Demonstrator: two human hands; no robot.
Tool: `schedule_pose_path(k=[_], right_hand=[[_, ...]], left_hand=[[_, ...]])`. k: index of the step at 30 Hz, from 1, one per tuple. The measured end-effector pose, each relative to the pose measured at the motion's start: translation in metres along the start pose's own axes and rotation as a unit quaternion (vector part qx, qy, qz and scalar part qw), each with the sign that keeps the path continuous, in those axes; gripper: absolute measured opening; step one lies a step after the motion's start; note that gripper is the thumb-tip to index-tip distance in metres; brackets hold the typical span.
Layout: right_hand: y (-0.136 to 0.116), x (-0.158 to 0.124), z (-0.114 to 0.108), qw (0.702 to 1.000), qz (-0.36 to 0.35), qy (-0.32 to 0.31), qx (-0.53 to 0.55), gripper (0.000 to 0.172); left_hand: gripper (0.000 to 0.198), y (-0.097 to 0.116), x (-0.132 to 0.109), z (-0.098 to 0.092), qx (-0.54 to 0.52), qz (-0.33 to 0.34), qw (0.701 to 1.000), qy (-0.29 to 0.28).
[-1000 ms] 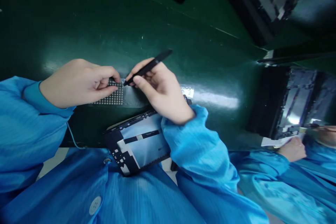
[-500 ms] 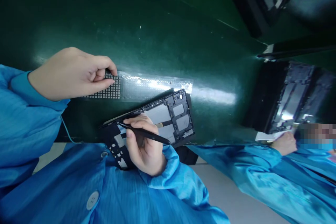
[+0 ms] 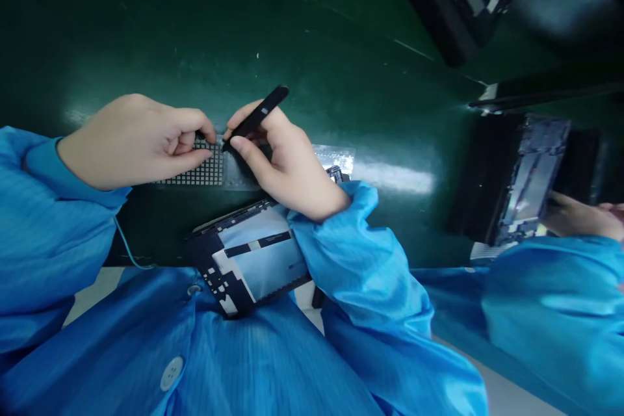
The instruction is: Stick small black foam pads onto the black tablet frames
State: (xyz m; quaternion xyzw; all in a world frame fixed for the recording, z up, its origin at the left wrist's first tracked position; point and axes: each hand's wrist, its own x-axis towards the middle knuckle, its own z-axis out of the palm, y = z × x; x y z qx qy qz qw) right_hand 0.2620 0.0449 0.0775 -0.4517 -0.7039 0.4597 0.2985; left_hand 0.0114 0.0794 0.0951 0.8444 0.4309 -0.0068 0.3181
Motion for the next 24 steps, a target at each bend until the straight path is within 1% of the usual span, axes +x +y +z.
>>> schedule_pose_path(k=[2, 4, 6, 10, 12, 14, 16, 18, 19, 21, 23, 24], right_hand=[[0.012, 0.009, 0.001, 1.000, 0.001, -0.009, 0.015, 0.031], [0.016, 0.008, 0.005, 1.000, 0.005, 0.003, 0.029, 0.033], [0.016, 0.004, 0.007, 0.999, 0.004, 0.009, 0.032, 0.033], [0.014, 0.007, 0.004, 1.000, 0.003, -0.008, 0.007, 0.031], [0.014, 0.011, 0.002, 1.000, 0.006, -0.004, -0.004, 0.030], [0.010, 0.008, 0.003, 1.000, 0.006, 0.009, 0.014, 0.028], [0.001, -0.008, 0.007, 0.998, 0.016, 0.042, 0.053, 0.021], [-0.012, -0.038, 0.016, 0.991, 0.036, 0.103, 0.080, 0.011], [-0.018, -0.055, 0.023, 0.986, 0.046, 0.137, 0.084, 0.009], [-0.028, -0.087, 0.038, 0.978, 0.047, 0.190, 0.075, 0.014], [-0.031, -0.108, 0.054, 0.976, 0.018, 0.209, 0.055, 0.020], [-0.030, -0.114, 0.060, 0.977, 0.001, 0.210, 0.044, 0.022]], left_hand=[[0.023, -0.001, 0.000, 0.001, 0.004, -0.003, 1.000, 0.006], [0.023, -0.003, 0.001, 0.004, 0.004, 0.004, 1.000, 0.014], [0.025, -0.006, 0.001, 0.008, 0.003, 0.020, 1.000, 0.023], [0.027, -0.013, 0.002, 0.013, 0.003, 0.031, 0.999, 0.041], [0.028, -0.015, 0.001, 0.013, -0.001, 0.035, 0.998, 0.046], [0.029, -0.016, 0.001, 0.013, -0.004, 0.035, 0.998, 0.048], [0.028, -0.016, 0.001, 0.013, -0.008, 0.034, 0.998, 0.051], [0.027, -0.016, 0.001, 0.014, -0.016, 0.034, 0.998, 0.055], [0.025, -0.016, 0.001, 0.014, -0.019, 0.034, 0.998, 0.057], [0.023, -0.016, 0.001, 0.015, -0.025, 0.034, 0.997, 0.059], [0.023, -0.017, 0.001, 0.015, -0.026, 0.035, 0.997, 0.062], [0.023, -0.017, 0.001, 0.015, -0.025, 0.036, 0.997, 0.063]])
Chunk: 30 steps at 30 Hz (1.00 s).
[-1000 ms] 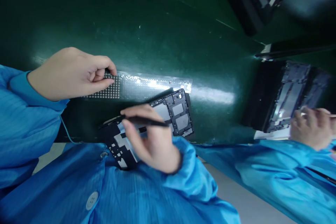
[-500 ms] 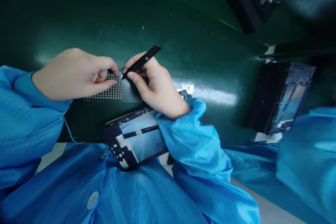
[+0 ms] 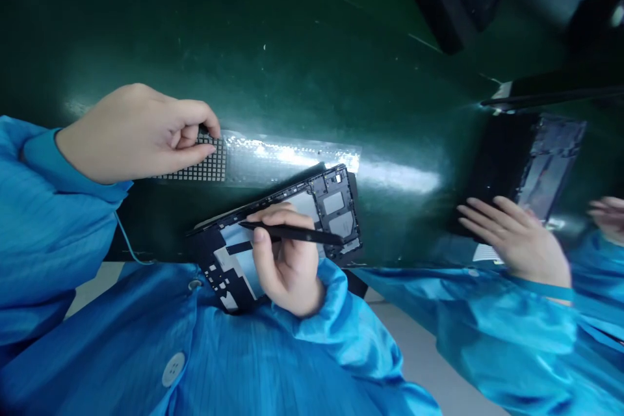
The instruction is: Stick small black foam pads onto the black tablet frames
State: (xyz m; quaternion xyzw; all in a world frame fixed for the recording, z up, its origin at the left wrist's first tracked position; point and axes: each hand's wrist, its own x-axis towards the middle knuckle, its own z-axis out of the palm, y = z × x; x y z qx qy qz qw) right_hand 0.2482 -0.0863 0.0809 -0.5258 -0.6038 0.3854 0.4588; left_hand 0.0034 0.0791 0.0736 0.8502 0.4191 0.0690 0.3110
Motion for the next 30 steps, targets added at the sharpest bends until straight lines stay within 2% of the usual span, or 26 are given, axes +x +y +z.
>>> schedule_pose_path(k=[5, 10, 13, 16, 17, 20, 25, 30], right_hand=[[0.011, -0.004, 0.011, 0.999, -0.031, 0.000, -0.026, 0.028], [-0.008, 0.002, 0.000, 0.990, -0.060, -0.065, -0.113, 0.044], [-0.017, 0.030, -0.009, 0.986, -0.029, -0.107, -0.122, 0.036], [-0.002, 0.079, -0.011, 0.987, -0.007, -0.141, -0.080, 0.014], [0.006, 0.094, -0.010, 0.985, -0.003, -0.157, -0.065, 0.013], [0.031, 0.125, -0.005, 0.979, 0.003, -0.201, -0.033, 0.027], [0.040, 0.125, -0.004, 0.978, 0.027, -0.205, -0.007, 0.031], [0.038, 0.130, -0.002, 0.975, -0.002, -0.217, -0.053, 0.026]], left_hand=[[0.024, 0.001, 0.000, -0.001, 0.015, -0.010, 1.000, -0.014], [0.025, 0.001, 0.000, 0.000, 0.022, -0.009, 1.000, -0.012], [0.024, 0.000, 0.000, 0.000, 0.007, 0.001, 1.000, -0.003], [0.023, -0.002, 0.000, -0.001, -0.004, 0.008, 1.000, 0.003], [0.023, -0.002, 0.000, -0.001, -0.001, 0.008, 1.000, 0.002], [0.025, -0.001, 0.000, -0.001, 0.016, 0.004, 1.000, -0.005], [0.027, 0.003, 0.002, 0.000, 0.037, -0.009, 0.999, -0.019], [0.028, 0.012, 0.004, -0.008, 0.046, -0.036, 0.997, -0.051]])
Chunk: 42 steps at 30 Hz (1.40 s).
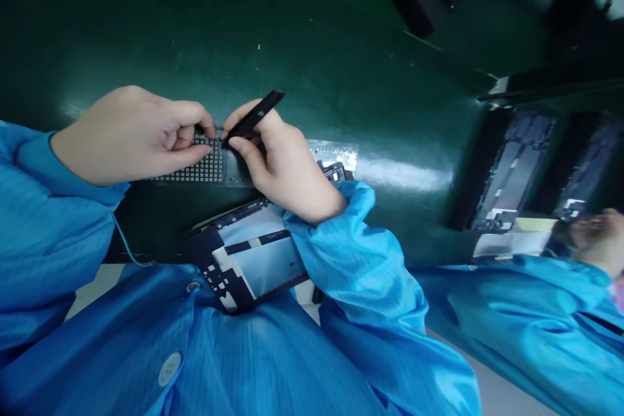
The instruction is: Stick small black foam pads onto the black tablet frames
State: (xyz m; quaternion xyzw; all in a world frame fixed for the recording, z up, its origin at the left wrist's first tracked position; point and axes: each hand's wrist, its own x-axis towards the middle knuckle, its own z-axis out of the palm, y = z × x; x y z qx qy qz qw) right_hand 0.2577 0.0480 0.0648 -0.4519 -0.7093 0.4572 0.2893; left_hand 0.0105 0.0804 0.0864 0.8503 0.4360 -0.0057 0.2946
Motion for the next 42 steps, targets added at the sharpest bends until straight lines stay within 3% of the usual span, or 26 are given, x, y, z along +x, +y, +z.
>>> schedule_pose_path(k=[4, 6, 10, 12, 20, 23, 26, 30, 32, 35, 38, 42], right_hand=[[-0.003, -0.008, -0.004, 0.998, 0.019, 0.028, 0.046, 0.027], [-0.009, -0.030, -0.005, 0.990, 0.033, 0.104, 0.088, 0.021], [-0.013, -0.091, 0.002, 0.942, 0.025, 0.330, 0.064, 0.006], [-0.010, -0.111, 0.008, 0.931, 0.010, 0.364, 0.034, 0.007], [0.005, -0.114, 0.017, 0.951, -0.002, 0.307, -0.030, 0.012], [-0.003, -0.119, 0.014, 0.954, 0.003, 0.293, -0.064, 0.015], [-0.024, -0.116, 0.004, 0.960, 0.014, 0.232, -0.158, 0.016], [-0.040, -0.074, -0.012, 0.975, -0.004, 0.148, -0.166, 0.012], [-0.031, -0.042, -0.015, 0.992, -0.028, 0.069, -0.106, 0.012], [-0.009, -0.003, -0.012, 0.998, -0.046, -0.023, -0.045, 0.025], [0.006, 0.008, -0.008, 0.998, -0.029, -0.046, -0.023, 0.036], [0.005, 0.002, -0.009, 0.998, -0.028, -0.048, -0.027, 0.037]], left_hand=[[0.036, 0.001, -0.003, -0.005, -0.011, 0.007, 1.000, -0.012], [0.035, -0.002, -0.004, -0.003, -0.018, 0.012, 1.000, 0.001], [0.033, -0.006, -0.003, 0.002, -0.021, 0.004, 1.000, 0.008], [0.034, -0.007, -0.003, 0.003, -0.024, -0.002, 1.000, 0.017], [0.035, -0.006, -0.006, -0.001, -0.049, 0.002, 0.998, 0.024], [0.035, -0.008, -0.006, 0.000, -0.056, 0.004, 0.998, 0.032], [0.034, -0.012, -0.004, 0.003, -0.064, 0.015, 0.997, 0.045], [0.031, -0.011, -0.004, 0.003, -0.059, 0.021, 0.997, 0.043], [0.031, -0.007, -0.004, 0.000, -0.049, 0.011, 0.998, 0.029], [0.031, 0.000, -0.004, -0.004, -0.029, -0.010, 1.000, 0.000], [0.028, 0.000, -0.003, -0.004, -0.018, -0.013, 1.000, -0.004], [0.027, -0.004, -0.001, 0.001, -0.020, 0.000, 1.000, 0.017]])
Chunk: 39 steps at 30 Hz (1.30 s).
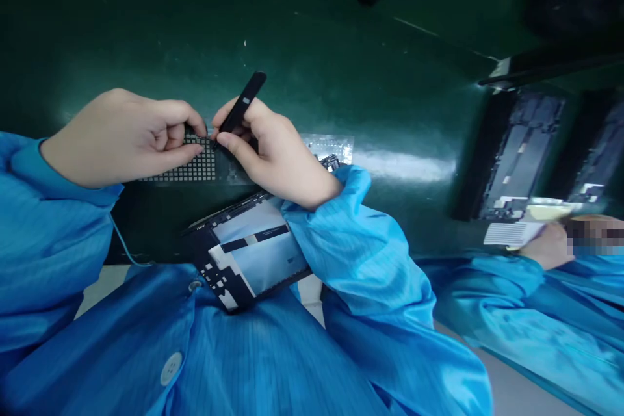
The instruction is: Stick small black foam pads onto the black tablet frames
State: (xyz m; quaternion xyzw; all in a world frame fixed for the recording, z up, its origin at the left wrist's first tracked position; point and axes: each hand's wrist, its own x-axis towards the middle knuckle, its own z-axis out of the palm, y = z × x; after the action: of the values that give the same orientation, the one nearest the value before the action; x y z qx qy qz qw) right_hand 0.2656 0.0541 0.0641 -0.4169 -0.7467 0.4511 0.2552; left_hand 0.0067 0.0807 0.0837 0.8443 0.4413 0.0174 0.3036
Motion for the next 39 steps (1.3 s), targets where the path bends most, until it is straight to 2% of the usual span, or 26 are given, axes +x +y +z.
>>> schedule_pose_path(k=[4, 7, 9, 11, 14, 16, 24, 29, 31, 33, 35, 37, 39], right_hand=[[-0.003, 0.004, -0.002, 1.000, -0.005, -0.008, -0.021, 0.032], [-0.005, -0.001, -0.002, 0.999, 0.008, 0.013, 0.030, 0.030], [-0.008, -0.019, -0.001, 0.993, 0.031, 0.076, 0.081, 0.027], [-0.013, -0.046, 0.003, 0.976, 0.047, 0.192, 0.095, 0.019], [-0.016, -0.088, 0.012, 0.932, 0.052, 0.357, 0.042, 0.008], [-0.014, -0.106, 0.018, 0.917, 0.052, 0.395, 0.008, 0.007], [-0.002, -0.112, 0.027, 0.929, 0.048, 0.366, -0.015, 0.011], [-0.029, -0.111, 0.014, 0.943, 0.050, 0.298, -0.143, 0.011], [-0.041, -0.098, 0.007, 0.950, 0.052, 0.276, -0.138, 0.011], [-0.045, -0.074, 0.002, 0.970, 0.050, 0.226, -0.080, 0.010], [-0.038, -0.046, 0.001, 0.989, 0.045, 0.137, -0.020, 0.019], [-0.024, -0.021, 0.002, 0.997, 0.040, 0.062, 0.018, 0.031], [-0.011, -0.007, 0.004, 0.998, 0.033, 0.029, 0.033, 0.037]], left_hand=[[0.027, -0.002, 0.001, 0.002, 0.001, -0.003, 1.000, 0.005], [0.028, 0.000, 0.001, 0.001, -0.002, -0.002, 1.000, 0.002], [0.029, 0.001, 0.001, 0.000, -0.003, -0.001, 1.000, -0.001], [0.029, 0.002, 0.000, -0.001, -0.003, 0.000, 1.000, 0.002], [0.032, 0.000, -0.002, -0.002, -0.012, 0.001, 1.000, 0.004], [0.033, -0.003, -0.003, -0.001, -0.026, 0.005, 1.000, 0.011], [0.037, -0.007, -0.004, 0.001, -0.046, 0.008, 0.999, 0.028], [0.036, -0.007, -0.004, 0.002, -0.059, -0.005, 0.998, 0.028], [0.035, -0.006, -0.003, 0.001, -0.058, 0.000, 0.998, 0.024], [0.035, -0.003, -0.003, -0.001, -0.053, 0.005, 0.998, 0.016], [0.035, 0.001, -0.002, -0.004, -0.044, 0.002, 0.999, 0.007], [0.035, 0.004, -0.002, -0.006, -0.033, -0.006, 0.999, -0.006], [0.036, 0.004, -0.001, -0.006, -0.027, -0.008, 0.999, -0.014]])
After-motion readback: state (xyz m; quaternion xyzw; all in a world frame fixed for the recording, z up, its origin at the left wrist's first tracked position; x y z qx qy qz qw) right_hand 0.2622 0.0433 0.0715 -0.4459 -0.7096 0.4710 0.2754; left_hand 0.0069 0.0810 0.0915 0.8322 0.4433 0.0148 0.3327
